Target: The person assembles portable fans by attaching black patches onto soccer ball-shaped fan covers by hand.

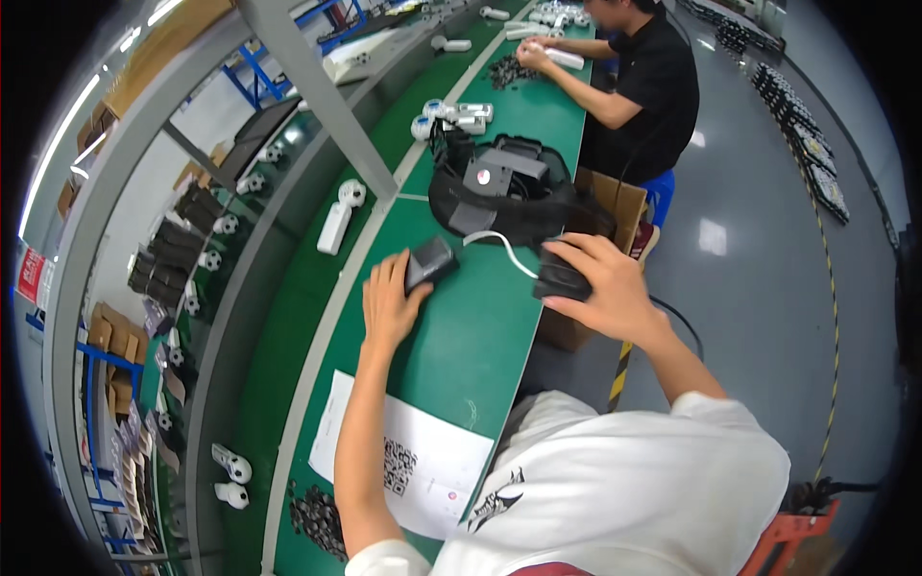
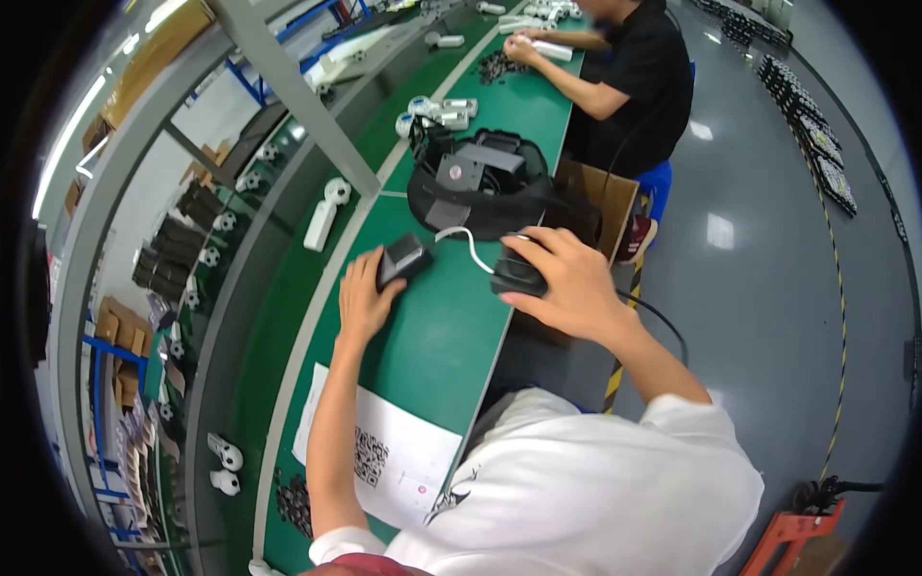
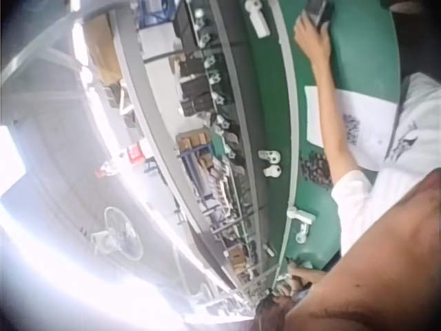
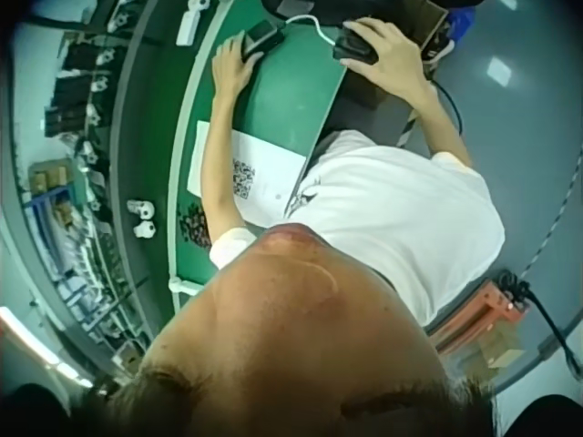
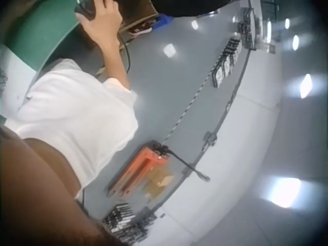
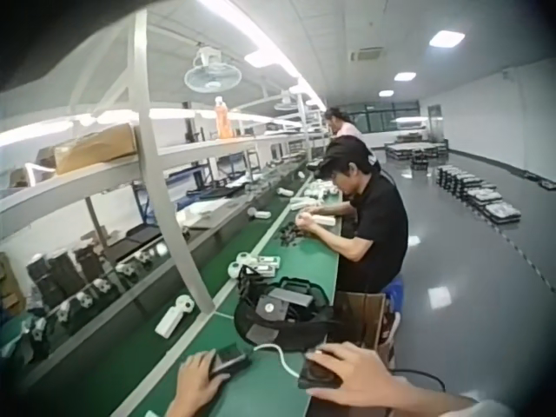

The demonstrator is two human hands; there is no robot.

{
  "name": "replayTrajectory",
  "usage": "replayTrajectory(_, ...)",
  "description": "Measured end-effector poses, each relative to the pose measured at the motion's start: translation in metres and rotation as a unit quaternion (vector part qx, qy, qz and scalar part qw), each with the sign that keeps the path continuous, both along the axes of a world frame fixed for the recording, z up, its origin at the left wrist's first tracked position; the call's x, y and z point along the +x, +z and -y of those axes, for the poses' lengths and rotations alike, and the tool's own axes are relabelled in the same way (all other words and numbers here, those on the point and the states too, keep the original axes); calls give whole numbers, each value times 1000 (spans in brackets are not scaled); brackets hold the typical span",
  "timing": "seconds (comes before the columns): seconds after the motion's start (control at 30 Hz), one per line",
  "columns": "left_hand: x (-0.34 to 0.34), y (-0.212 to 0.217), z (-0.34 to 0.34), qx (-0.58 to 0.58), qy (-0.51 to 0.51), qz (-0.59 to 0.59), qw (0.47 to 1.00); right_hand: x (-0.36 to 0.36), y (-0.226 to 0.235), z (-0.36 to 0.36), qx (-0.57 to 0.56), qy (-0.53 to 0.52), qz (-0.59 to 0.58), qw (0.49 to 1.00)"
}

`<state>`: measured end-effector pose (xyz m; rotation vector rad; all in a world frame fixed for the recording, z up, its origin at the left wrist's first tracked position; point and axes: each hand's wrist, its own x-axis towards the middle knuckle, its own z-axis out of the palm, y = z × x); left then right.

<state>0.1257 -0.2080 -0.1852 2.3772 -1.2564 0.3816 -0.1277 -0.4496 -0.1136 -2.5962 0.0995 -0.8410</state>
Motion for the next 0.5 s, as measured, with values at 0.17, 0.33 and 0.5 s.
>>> replayTrajectory(0.17,1,16,-6,-16,49,83,995,95,-66,6,-124,40,-81,988)
replayTrajectory(0.33,-115,71,-115,68,45,-28,996,124,-74,2,-101,17,-87,991)
replayTrajectory(0.5,-226,31,-217,144,230,-151,950,149,-68,-11,-214,-21,-51,975)
